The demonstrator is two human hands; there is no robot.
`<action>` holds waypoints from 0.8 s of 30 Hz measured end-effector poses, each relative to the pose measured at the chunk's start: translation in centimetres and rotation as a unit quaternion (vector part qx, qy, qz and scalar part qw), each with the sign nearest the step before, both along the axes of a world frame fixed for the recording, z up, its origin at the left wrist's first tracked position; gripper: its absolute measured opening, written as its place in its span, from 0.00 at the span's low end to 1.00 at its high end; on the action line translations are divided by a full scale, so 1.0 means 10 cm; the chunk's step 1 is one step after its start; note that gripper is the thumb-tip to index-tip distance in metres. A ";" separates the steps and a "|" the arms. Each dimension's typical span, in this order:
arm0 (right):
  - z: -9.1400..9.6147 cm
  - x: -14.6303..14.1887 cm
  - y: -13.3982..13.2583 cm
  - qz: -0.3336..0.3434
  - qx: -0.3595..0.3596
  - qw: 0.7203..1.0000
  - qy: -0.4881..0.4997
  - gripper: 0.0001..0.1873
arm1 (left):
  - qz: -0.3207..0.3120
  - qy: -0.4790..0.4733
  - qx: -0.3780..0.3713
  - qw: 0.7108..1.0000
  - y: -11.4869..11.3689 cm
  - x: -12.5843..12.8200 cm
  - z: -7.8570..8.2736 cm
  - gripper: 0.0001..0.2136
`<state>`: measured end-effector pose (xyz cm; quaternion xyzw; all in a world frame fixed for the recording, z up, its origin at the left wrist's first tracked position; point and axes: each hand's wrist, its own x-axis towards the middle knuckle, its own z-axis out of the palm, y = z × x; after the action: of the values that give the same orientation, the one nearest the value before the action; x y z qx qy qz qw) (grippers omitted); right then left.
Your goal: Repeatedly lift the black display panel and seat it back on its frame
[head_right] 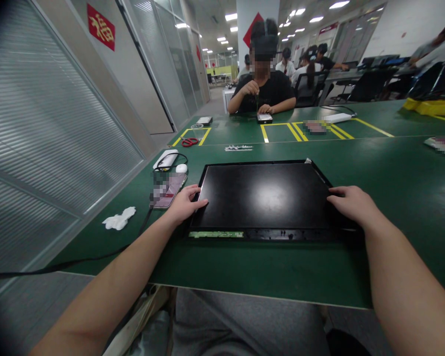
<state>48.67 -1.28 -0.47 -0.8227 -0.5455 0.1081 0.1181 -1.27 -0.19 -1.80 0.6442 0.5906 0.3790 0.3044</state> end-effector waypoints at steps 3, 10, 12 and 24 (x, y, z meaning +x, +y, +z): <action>0.00 -0.01 0.00 -0.002 -0.005 1.000 -0.007 0.25 | 0.000 0.009 0.003 1.000 0.01 0.00 0.00 0.23; -0.04 0.04 0.02 -0.002 -0.004 1.000 -0.018 0.25 | 0.000 -0.029 -0.014 0.999 0.00 0.00 0.01 0.23; -0.07 0.06 0.03 0.001 0.001 1.000 -0.019 0.25 | 0.001 -0.041 -0.019 0.999 0.00 0.01 0.02 0.23; 0.03 -0.02 -0.01 -0.021 -0.016 1.000 0.010 0.27 | -0.003 -0.056 -0.018 0.998 0.01 -0.03 -0.01 0.22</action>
<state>48.48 -1.37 -0.15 -0.8348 -0.5249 0.1221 0.1129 -1.52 -0.08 -1.86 0.6185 0.5772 0.4025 0.3496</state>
